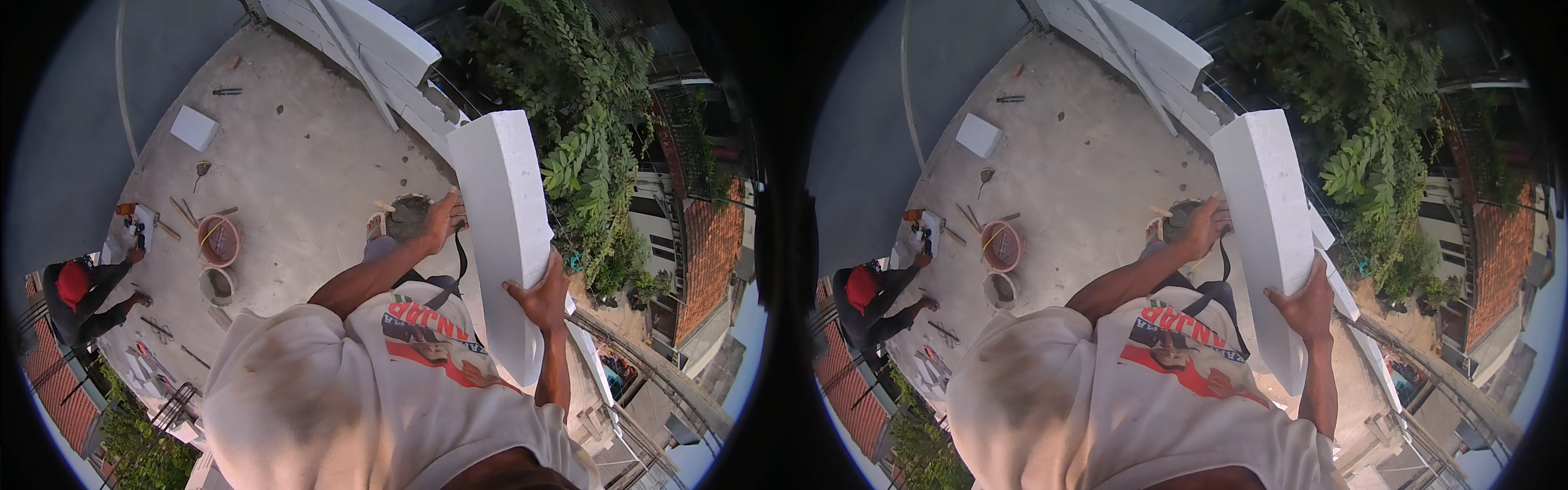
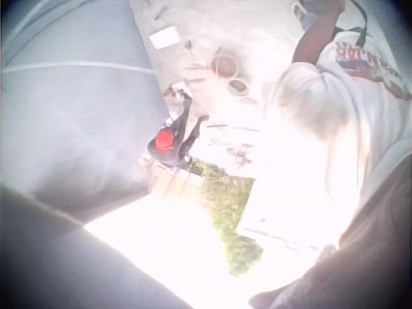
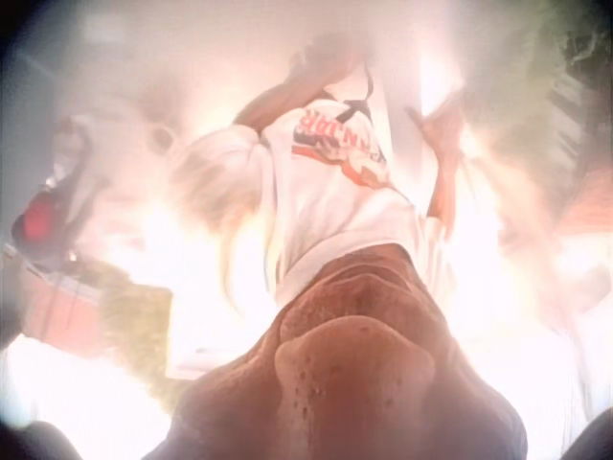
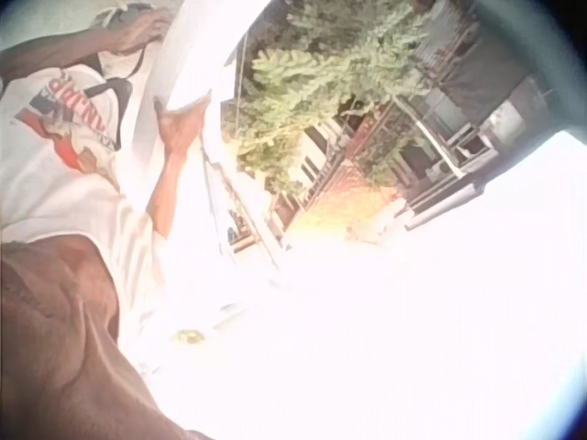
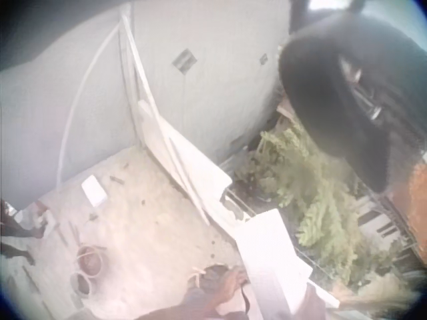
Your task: The person installs white rectangular tiles onto a curved concrete ledge. They use a trowel to apply cement mortar from a bucket, place the tiles, and tap them into position with a hammer. The person works along the ledge, filling gaps and securing the tiles.
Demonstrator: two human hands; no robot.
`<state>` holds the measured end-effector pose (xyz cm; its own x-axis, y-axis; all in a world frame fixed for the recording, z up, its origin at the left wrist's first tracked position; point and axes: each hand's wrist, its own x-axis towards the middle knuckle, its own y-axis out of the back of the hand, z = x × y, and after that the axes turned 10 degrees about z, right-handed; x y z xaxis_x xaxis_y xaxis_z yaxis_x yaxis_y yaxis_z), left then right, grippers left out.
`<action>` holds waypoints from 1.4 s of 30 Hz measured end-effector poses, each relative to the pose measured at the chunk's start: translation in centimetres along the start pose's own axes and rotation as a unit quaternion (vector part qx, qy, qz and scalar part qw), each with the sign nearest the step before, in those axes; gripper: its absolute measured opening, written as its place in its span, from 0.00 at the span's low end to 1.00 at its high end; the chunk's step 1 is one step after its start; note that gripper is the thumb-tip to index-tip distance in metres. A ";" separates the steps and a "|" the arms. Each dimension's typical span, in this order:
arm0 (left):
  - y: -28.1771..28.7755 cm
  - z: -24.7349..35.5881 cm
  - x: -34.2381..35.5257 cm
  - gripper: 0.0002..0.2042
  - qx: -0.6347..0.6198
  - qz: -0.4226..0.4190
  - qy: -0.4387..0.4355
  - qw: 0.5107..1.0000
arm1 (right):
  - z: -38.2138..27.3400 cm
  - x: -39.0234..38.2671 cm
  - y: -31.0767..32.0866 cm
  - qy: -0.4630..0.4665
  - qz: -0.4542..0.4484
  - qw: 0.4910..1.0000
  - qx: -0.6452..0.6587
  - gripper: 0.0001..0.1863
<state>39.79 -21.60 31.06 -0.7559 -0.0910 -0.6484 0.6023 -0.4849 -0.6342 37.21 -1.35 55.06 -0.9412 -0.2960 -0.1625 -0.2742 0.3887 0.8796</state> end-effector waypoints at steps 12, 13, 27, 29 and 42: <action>36.4 1.1 -3.7 0.14 0.176 0.452 -0.219 0.847 | 4.2 21.0 7.3 0.079 0.008 0.990 -0.115 0.58; 39.0 -1.5 -7.0 0.11 0.160 0.471 -0.214 0.841 | 5.5 22.9 7.4 0.090 0.013 0.988 -0.121 0.58; 10.7 -28.2 -25.7 0.25 0.090 0.612 0.183 0.764 | 20.6 43.3 -4.0 0.214 -0.085 0.970 -0.082 0.62; 7.1 -29.6 -24.2 0.25 0.126 0.580 0.159 0.789 | 20.3 43.8 -5.0 0.217 -0.112 0.967 -0.076 0.64; 0.0 -33.4 -19.6 0.24 0.097 0.585 0.063 0.802 | 20.3 45.7 -15.9 0.216 -0.160 0.962 -0.037 0.67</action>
<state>63.18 9.24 29.69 0.3382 -0.5002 -0.7972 0.8202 -0.2586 0.5102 -5.44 -3.36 24.61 -0.6361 -0.7321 -0.2435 -0.5069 0.1586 0.8473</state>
